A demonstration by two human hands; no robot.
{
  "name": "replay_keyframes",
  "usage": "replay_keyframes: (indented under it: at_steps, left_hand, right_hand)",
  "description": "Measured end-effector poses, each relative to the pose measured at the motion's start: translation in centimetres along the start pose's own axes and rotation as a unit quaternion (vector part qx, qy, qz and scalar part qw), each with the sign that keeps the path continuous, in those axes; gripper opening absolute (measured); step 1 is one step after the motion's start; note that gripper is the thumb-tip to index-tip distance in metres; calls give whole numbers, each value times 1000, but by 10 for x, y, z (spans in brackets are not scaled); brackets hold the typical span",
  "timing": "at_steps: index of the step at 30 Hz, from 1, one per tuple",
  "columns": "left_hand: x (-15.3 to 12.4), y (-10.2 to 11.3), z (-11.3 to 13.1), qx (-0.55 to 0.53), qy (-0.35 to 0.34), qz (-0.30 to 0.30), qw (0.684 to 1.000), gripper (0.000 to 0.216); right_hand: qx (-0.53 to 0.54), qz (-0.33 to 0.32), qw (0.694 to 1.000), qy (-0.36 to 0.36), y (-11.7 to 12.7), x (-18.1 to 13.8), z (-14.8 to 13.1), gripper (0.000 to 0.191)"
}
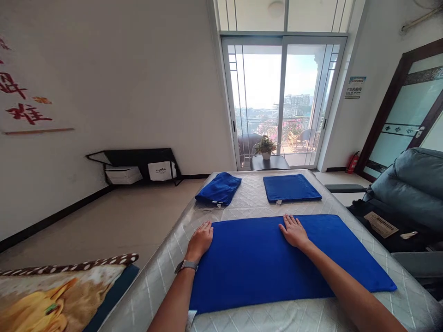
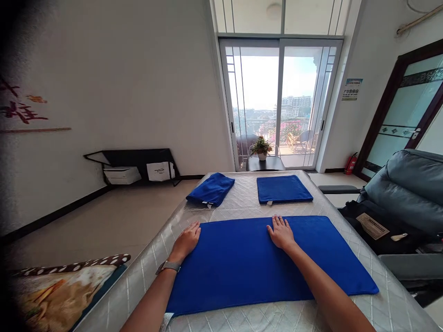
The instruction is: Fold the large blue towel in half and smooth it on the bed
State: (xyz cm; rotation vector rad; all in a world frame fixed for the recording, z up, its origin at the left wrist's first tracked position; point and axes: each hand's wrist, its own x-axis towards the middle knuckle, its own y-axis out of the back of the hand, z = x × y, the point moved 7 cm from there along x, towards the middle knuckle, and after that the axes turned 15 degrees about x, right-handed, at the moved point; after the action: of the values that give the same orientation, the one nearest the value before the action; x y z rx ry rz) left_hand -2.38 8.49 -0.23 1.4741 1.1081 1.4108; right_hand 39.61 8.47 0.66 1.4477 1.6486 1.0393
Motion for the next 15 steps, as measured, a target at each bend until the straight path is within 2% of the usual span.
replay_keyframes:
  at_steps: [9,15]
  left_hand:
    - [0,2,1,-11,-1,-11,1000,48]
    - [1,0,0,5,-4,-18,1000,53]
  right_hand:
    - [-48,51,996,-61,58,-13,148,75]
    - [-43,76,990,-112,79,-17,212,74]
